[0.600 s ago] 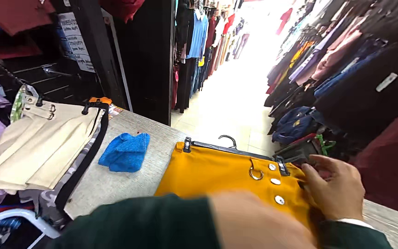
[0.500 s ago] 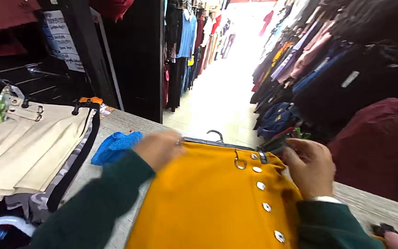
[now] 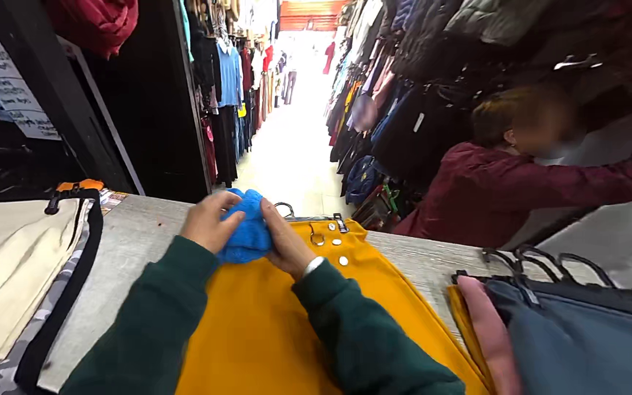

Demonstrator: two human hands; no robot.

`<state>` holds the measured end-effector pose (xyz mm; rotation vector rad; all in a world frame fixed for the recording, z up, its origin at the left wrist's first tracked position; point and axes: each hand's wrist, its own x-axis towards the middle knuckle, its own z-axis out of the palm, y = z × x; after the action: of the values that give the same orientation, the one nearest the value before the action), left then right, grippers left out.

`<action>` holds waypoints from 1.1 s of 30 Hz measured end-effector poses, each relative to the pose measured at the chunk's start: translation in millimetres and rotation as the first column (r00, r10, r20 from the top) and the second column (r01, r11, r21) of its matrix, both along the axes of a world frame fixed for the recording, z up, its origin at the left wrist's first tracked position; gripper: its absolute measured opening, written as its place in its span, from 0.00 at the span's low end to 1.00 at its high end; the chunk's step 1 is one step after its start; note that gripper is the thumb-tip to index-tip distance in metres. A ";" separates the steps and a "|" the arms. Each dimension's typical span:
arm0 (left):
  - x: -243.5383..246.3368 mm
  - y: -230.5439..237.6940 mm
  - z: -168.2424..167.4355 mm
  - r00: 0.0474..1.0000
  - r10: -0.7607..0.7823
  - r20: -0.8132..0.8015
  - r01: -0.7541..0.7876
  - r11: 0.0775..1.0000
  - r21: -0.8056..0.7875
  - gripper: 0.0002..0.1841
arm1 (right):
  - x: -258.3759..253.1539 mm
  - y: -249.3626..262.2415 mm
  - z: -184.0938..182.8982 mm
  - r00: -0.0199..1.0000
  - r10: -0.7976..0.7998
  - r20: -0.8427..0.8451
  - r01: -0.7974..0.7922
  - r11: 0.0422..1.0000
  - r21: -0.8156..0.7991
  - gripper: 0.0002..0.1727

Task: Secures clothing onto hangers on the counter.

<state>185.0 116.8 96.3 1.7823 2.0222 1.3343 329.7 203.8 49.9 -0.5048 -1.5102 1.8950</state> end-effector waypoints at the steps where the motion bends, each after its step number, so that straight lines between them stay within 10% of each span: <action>1: 7.9 11.7 -3.7 0.999 -0.049 0.016 0.048 0.999 0.017 0.16 | -0.7 4.5 -2.2 0.996 -0.045 -0.083 0.037 0.994 -0.099 0.33; 4: -2.9 37.0 -23.7 0.996 0.045 0.074 -0.042 0.998 -0.039 0.18 | 25.9 32.0 6.3 0.944 -0.321 -0.079 0.326 0.943 0.064 0.31; 7: -35.6 54.6 -68.1 0.966 0.250 0.065 -0.222 0.934 -0.278 0.25 | 73.2 61.9 20.5 0.784 -0.621 0.004 0.427 0.544 0.722 0.33; 9: -42.7 62.8 -88.4 0.947 0.316 0.062 -0.270 0.884 -0.382 0.26 | 83.5 76.7 15.2 0.705 -0.706 0.062 0.286 0.363 0.887 0.32; 15: -27.9 65.0 -79.9 0.917 0.293 0.272 -0.155 0.888 -0.433 0.24 | 52.4 78.4 -42.4 0.620 -0.566 0.543 -0.173 0.577 0.798 0.32; 22: 5.8 54.0 -80.6 0.535 0.102 0.839 0.032 0.989 -0.141 0.16 | 47.8 56.4 -17.6 0.775 -0.602 0.193 0.149 0.471 0.870 0.26; 26: 20.6 41.2 -73.8 0.714 0.072 0.696 0.020 0.992 -0.123 0.17 | 26.0 34.3 -21.0 0.852 -0.513 0.103 0.076 0.315 0.946 0.27; 33: 18.0 16.5 -75.1 0.911 -0.006 0.413 0.004 1.000 0.007 0.19 | 106.4 102.9 -17.4 0.543 -0.809 0.226 0.414 0.492 0.766 0.22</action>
<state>203.0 133.4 21.2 1.3543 1.7792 1.5586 436.1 306.6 32.6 -1.1880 -1.8301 0.5341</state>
